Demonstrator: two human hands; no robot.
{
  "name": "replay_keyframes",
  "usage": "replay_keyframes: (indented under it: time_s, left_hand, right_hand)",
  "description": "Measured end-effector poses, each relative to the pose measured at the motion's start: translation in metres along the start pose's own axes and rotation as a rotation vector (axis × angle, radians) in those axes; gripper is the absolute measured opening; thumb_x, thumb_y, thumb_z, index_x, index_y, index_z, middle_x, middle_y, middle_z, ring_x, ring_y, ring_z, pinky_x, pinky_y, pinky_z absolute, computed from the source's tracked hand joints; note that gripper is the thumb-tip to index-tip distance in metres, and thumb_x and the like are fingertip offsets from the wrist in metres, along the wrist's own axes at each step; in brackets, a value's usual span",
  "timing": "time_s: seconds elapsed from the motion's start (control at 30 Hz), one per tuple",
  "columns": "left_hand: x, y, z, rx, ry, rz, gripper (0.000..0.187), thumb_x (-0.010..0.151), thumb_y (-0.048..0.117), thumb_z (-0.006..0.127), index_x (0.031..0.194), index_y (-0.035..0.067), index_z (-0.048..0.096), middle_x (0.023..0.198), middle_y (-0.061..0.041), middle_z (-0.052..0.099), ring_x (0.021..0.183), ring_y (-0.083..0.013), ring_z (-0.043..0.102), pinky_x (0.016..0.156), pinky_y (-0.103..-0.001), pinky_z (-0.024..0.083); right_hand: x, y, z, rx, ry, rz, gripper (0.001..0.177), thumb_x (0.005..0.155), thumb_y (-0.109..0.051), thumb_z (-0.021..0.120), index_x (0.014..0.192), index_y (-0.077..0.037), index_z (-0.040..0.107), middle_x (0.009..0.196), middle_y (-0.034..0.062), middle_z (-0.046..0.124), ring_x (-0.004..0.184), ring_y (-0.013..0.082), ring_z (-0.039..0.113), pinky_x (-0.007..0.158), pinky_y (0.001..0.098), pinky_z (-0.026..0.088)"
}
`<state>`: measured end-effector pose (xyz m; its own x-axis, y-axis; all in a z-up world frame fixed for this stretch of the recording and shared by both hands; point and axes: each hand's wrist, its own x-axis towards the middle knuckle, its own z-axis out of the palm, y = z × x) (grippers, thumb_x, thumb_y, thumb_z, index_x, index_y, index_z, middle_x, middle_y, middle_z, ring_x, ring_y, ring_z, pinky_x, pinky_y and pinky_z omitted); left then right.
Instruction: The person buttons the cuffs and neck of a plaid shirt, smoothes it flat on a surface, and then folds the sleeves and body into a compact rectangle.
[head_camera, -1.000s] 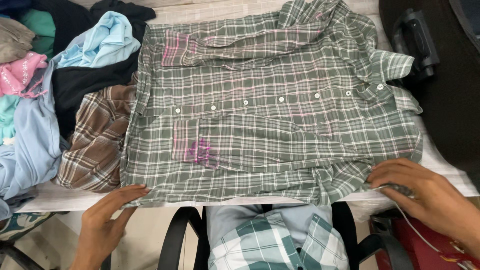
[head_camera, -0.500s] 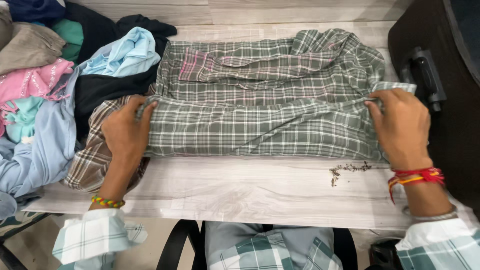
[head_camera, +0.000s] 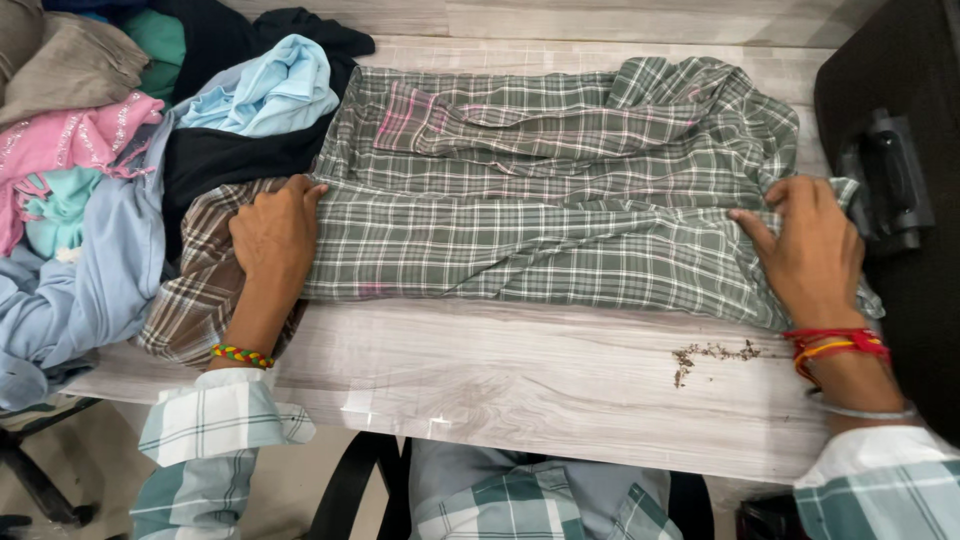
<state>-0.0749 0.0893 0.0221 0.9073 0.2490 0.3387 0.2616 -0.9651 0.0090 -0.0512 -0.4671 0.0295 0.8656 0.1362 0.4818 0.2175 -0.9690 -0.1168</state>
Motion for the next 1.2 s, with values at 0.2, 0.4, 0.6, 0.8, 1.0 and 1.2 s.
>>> replay_keyframes:
  time_s: [0.2, 0.4, 0.6, 0.8, 1.0, 1.2]
  left_hand:
    - [-0.035, 0.014, -0.048, -0.091, 0.236, 0.196, 0.035, 0.097, 0.034, 0.076, 0.117, 0.006, 0.072, 0.113, -0.016, 0.07, 0.099, -0.0382, 0.065, 0.078, -0.049, 0.052]
    - [-0.075, 0.023, -0.063, -0.412, -0.018, 0.407, 0.042, 0.084, 0.028, 0.084, 0.116, 0.004, 0.071, 0.128, -0.016, 0.061, 0.122, -0.0352, 0.053, 0.099, -0.045, 0.047]
    - [-0.083, -0.009, -0.046, -0.553, -0.069, 0.386, 0.021, 0.086, 0.013, 0.076, 0.104, 0.002, 0.074, 0.11, -0.012, 0.07, 0.105, -0.0302, 0.066, 0.088, -0.04, 0.055]
    - [-0.084, -0.017, -0.044, -0.425, 0.014, 0.319, 0.011, 0.091, 0.009, 0.074, 0.099, 0.002, 0.077, 0.1, -0.01, 0.071, 0.095, -0.0291, 0.068, 0.082, -0.041, 0.056]
    - [-0.078, -0.007, -0.062, -0.567, -0.049, 0.372, 0.018, 0.096, 0.013, 0.069, 0.109, 0.0, 0.072, 0.113, -0.015, 0.071, 0.106, -0.0342, 0.066, 0.09, -0.044, 0.053]
    - [-0.037, 0.007, -0.024, -0.37, 0.107, 0.433, 0.037, 0.09, 0.013, 0.071, 0.121, -0.005, 0.069, 0.114, -0.023, 0.068, 0.104, -0.0406, 0.062, 0.089, -0.048, 0.051]
  right_hand:
    - [-0.026, -0.019, -0.069, -0.165, -0.074, -0.184, 0.031, 0.072, -0.038, 0.086, 0.08, -0.011, 0.073, 0.113, 0.0071, 0.071, 0.112, 0.0279, 0.068, 0.095, 0.0411, 0.056]
    - [-0.056, -0.001, -0.064, -0.257, -0.496, 0.096, 0.04, 0.066, -0.023, 0.092, 0.104, -0.017, 0.084, 0.114, 0.0019, 0.074, 0.113, 0.0269, 0.065, 0.094, 0.038, 0.057]
    - [-0.077, 0.045, -0.04, -0.007, -0.346, 0.086, 0.019, 0.088, -0.004, 0.077, 0.107, -0.007, 0.08, 0.112, 0.0089, 0.076, 0.095, 0.0243, 0.075, 0.083, 0.0331, 0.062]
    - [-0.08, 0.052, -0.035, -0.004, -0.239, 0.149, 0.02, 0.091, 0.011, 0.062, 0.094, -0.001, 0.078, 0.104, 0.016, 0.074, 0.091, 0.0312, 0.073, 0.087, 0.0407, 0.06]
    - [-0.068, 0.015, -0.06, -0.203, -0.23, 0.04, 0.023, 0.089, 0.001, 0.067, 0.106, -0.007, 0.08, 0.116, 0.0103, 0.074, 0.106, 0.0324, 0.069, 0.092, 0.0426, 0.059]
    - [-0.038, -0.038, -0.067, 0.04, -0.221, -0.039, 0.024, 0.097, -0.022, 0.068, 0.115, -0.008, 0.077, 0.114, 0.0129, 0.072, 0.109, 0.0345, 0.067, 0.093, 0.0456, 0.055]
